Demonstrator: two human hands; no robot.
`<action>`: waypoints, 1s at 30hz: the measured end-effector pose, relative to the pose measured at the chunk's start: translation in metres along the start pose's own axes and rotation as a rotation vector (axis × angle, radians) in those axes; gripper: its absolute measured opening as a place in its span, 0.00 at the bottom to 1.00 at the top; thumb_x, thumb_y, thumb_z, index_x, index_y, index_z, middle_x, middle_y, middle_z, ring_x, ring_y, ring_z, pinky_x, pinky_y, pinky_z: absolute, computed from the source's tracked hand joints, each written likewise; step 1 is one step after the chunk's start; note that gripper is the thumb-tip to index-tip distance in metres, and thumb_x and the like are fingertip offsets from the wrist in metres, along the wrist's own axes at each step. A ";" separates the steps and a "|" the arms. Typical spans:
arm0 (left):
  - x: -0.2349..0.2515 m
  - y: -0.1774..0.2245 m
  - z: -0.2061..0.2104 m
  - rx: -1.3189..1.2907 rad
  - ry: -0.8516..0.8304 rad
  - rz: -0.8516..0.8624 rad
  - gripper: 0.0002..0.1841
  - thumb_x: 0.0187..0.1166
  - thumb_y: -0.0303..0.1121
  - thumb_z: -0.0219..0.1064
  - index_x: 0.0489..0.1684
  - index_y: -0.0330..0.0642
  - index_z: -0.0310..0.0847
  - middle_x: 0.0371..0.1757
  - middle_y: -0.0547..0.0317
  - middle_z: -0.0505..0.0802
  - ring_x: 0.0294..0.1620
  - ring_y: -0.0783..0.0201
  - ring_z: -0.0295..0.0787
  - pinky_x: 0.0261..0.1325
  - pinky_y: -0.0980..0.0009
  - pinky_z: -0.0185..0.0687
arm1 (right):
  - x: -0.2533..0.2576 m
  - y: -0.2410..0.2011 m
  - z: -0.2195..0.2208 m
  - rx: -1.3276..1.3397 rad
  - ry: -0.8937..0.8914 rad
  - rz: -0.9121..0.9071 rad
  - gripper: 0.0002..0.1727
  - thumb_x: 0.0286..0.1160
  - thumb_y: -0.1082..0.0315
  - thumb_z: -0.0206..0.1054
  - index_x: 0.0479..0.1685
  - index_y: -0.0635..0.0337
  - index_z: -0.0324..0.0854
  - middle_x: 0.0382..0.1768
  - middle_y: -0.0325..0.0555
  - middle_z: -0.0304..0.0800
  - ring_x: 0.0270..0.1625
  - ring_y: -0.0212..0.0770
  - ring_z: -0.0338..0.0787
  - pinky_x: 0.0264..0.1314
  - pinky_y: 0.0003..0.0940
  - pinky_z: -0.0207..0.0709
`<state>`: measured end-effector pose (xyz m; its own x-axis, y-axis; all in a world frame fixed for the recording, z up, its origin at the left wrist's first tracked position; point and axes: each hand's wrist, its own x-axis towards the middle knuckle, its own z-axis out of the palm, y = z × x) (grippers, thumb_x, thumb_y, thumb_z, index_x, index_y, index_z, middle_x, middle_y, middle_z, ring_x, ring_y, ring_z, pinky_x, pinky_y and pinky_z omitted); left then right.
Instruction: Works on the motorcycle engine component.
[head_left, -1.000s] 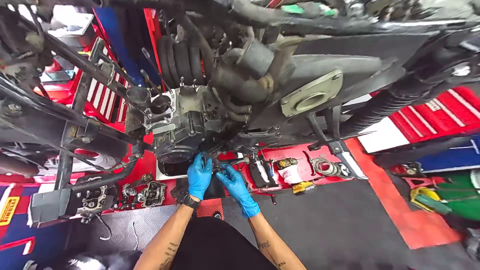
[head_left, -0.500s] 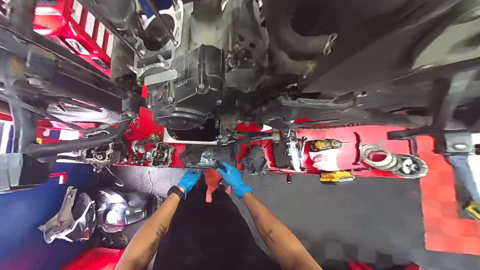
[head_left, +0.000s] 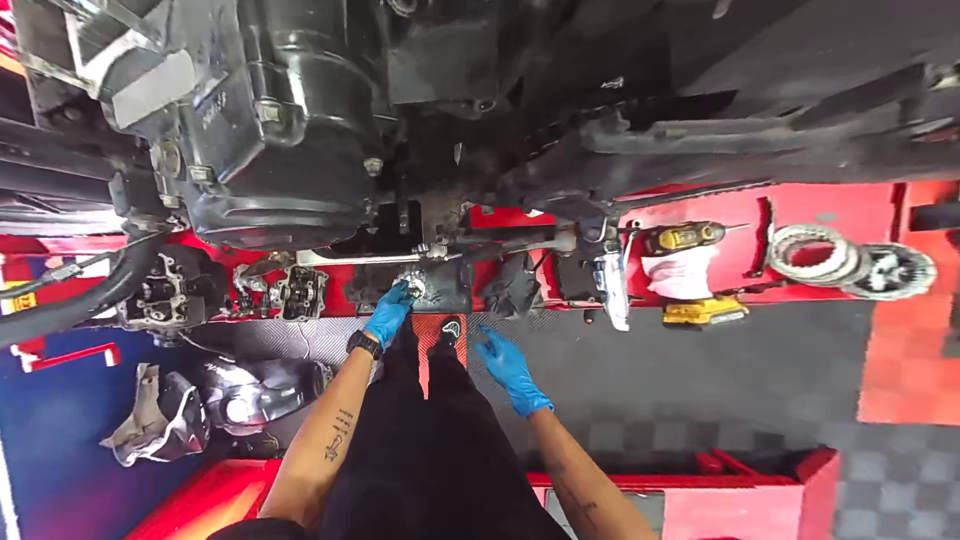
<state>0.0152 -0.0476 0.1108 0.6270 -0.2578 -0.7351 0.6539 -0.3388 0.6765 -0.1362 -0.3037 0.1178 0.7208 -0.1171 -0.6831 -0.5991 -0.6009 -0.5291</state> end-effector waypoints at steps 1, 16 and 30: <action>-0.004 -0.001 -0.001 0.004 0.004 0.014 0.32 0.84 0.25 0.60 0.89 0.31 0.57 0.86 0.39 0.72 0.85 0.54 0.72 0.84 0.61 0.70 | -0.004 0.009 -0.002 0.022 0.002 0.019 0.27 0.83 0.56 0.62 0.79 0.55 0.77 0.53 0.58 0.94 0.53 0.56 0.94 0.61 0.62 0.82; -0.047 0.021 -0.016 -0.443 -0.035 0.040 0.27 0.95 0.40 0.42 0.88 0.36 0.60 0.81 0.47 0.80 0.74 0.54 0.84 0.73 0.58 0.82 | 0.048 -0.023 -0.047 -0.231 0.544 0.127 0.47 0.71 0.34 0.66 0.83 0.62 0.71 0.76 0.68 0.77 0.74 0.69 0.80 0.72 0.66 0.73; -0.088 0.007 0.103 0.022 -0.049 0.665 0.38 0.89 0.52 0.47 0.87 0.24 0.58 0.91 0.30 0.59 0.95 0.43 0.49 0.96 0.50 0.43 | -0.052 -0.091 -0.036 0.939 -0.243 -0.279 0.35 0.89 0.38 0.48 0.72 0.63 0.74 0.55 0.38 0.91 0.59 0.27 0.88 0.67 0.31 0.83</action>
<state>-0.0789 -0.1202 0.1755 0.8734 -0.4589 -0.1632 0.1255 -0.1118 0.9858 -0.1065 -0.2713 0.2200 0.8493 0.1595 -0.5033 -0.5275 0.2962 -0.7962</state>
